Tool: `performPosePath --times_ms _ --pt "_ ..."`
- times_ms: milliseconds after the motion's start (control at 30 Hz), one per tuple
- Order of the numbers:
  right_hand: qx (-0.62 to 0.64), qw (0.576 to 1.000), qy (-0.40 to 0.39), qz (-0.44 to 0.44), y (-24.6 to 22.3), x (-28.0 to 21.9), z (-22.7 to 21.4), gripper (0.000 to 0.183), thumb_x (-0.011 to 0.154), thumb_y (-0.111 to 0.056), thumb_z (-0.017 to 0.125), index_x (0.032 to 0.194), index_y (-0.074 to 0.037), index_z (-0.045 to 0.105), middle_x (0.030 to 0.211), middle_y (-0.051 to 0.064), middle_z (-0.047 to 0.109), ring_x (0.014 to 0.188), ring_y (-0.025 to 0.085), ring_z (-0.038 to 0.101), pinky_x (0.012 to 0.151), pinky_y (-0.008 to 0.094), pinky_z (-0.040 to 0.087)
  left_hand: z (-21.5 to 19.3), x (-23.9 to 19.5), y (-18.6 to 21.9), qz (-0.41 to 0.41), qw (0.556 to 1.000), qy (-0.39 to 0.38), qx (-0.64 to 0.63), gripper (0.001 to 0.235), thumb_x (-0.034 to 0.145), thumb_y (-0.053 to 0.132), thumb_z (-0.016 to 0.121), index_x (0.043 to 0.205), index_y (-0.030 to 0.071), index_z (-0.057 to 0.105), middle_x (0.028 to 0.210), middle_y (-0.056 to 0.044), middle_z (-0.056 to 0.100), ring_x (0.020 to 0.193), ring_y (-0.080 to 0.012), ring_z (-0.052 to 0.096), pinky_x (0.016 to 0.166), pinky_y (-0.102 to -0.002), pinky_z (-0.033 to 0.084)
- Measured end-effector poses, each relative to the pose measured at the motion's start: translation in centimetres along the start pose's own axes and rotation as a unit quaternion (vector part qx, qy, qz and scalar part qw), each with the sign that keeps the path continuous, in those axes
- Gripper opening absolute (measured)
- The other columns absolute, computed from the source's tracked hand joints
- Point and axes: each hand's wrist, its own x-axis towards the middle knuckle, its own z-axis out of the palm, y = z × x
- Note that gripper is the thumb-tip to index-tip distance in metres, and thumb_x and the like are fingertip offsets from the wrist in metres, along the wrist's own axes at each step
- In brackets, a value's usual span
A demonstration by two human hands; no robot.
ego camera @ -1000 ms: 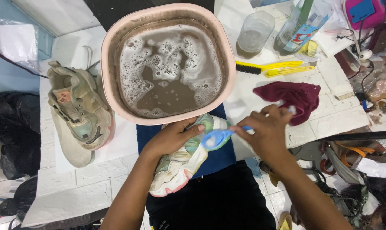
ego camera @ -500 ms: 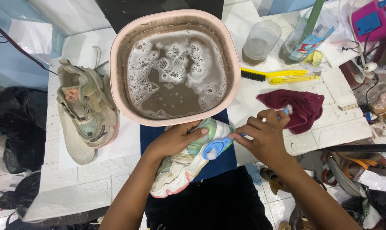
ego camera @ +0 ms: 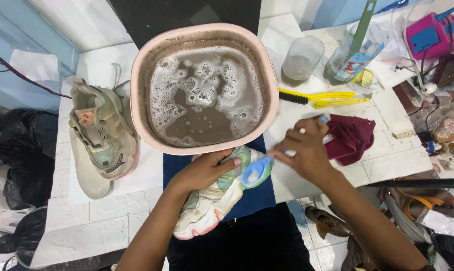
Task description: The person scrubs a multicolored sneaker with a blue brush over a pink basin of soapy water. They rotate the shoe to clean the upper, sides, and sole, repeatedly dipping the brush into the basin to reload soap. The other sneaker remains on the table nearby.
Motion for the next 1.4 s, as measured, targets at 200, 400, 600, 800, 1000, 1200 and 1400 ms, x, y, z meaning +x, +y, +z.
performPosePath --times_ms 200,400,600,800,1000,1200,1400 --pt "0.017 0.999 0.032 0.011 4.5 1.2 0.3 0.023 0.091 -0.040 0.080 0.079 -0.022 0.072 0.066 -0.001 0.051 0.095 0.026 0.046 0.100 0.050 0.022 0.0 1.6 -4.7 0.003 1.000 -0.001 0.012 0.054 0.103 0.038 0.054 0.135 -0.005 0.061 0.139 -0.030 0.059 0.134 -0.0431 0.050 0.115 -0.058 0.035" --pt "0.095 0.995 0.018 -0.002 3.5 1.0 0.8 0.018 0.087 -0.039 0.081 0.078 -0.026 0.074 0.064 -0.003 0.051 0.094 0.026 0.045 0.100 0.047 0.023 0.1 1.7 -5.5 0.014 1.000 0.002 0.004 0.048 0.103 0.034 0.055 0.130 -0.004 0.065 0.133 -0.029 0.064 0.128 -0.0413 0.056 0.111 -0.057 0.039" --pt "0.099 0.995 0.009 -0.024 -0.2 0.7 1.4 0.020 0.084 -0.050 0.078 0.076 -0.031 0.074 0.068 -0.006 0.055 0.097 0.022 0.047 0.101 0.047 0.019 -0.1 -0.1 -0.6 0.023 1.000 0.000 0.000 0.043 0.102 0.033 0.055 0.127 0.000 0.067 0.129 -0.025 0.067 0.124 -0.0357 0.060 0.110 -0.054 0.042" --pt "0.093 0.996 0.009 0.005 3.0 -1.5 2.7 0.020 0.086 -0.048 0.076 0.079 -0.030 0.075 0.074 -0.003 0.061 0.102 0.025 0.049 0.109 0.051 0.014 0.1 0.3 -2.2 0.004 1.000 0.006 -0.004 0.047 0.102 0.035 0.056 0.134 0.002 0.064 0.136 -0.022 0.064 0.127 -0.0364 0.059 0.111 -0.053 0.041" --pt "0.015 0.999 0.012 0.030 4.2 -0.1 0.1 0.013 0.091 -0.038 0.081 0.084 -0.028 0.075 0.070 -0.006 0.056 0.101 0.023 0.048 0.104 0.048 0.019 -0.3 0.1 -0.5 0.004 1.000 0.010 0.002 0.050 0.101 0.037 0.055 0.135 0.001 0.062 0.137 -0.027 0.062 0.129 -0.0431 0.057 0.111 -0.056 0.041" --pt "-0.019 1.000 -0.005 -0.003 1.5 0.2 -0.8 0.011 0.085 -0.032 0.085 0.084 -0.028 0.075 0.075 -0.001 0.060 0.102 0.030 0.046 0.101 0.049 0.022 0.1 0.6 -2.2 0.025 1.000 0.009 0.003 0.053 0.100 0.039 0.057 0.137 0.001 0.061 0.136 -0.027 0.063 0.127 -0.0442 0.058 0.111 -0.056 0.040" --pt "0.085 0.996 -0.029 0.002 -5.2 0.9 -1.8 0.011 0.079 -0.027 0.086 0.079 -0.028 0.075 0.072 -0.001 0.062 0.097 0.031 0.048 0.097 0.047 0.033 -0.1 1.0 -3.2 0.043 0.999 0.015 0.000 0.053 0.100 0.041 0.057 0.136 0.003 0.062 0.137 -0.025 0.063 0.129 -0.0418 0.057 0.112 -0.055 0.041"
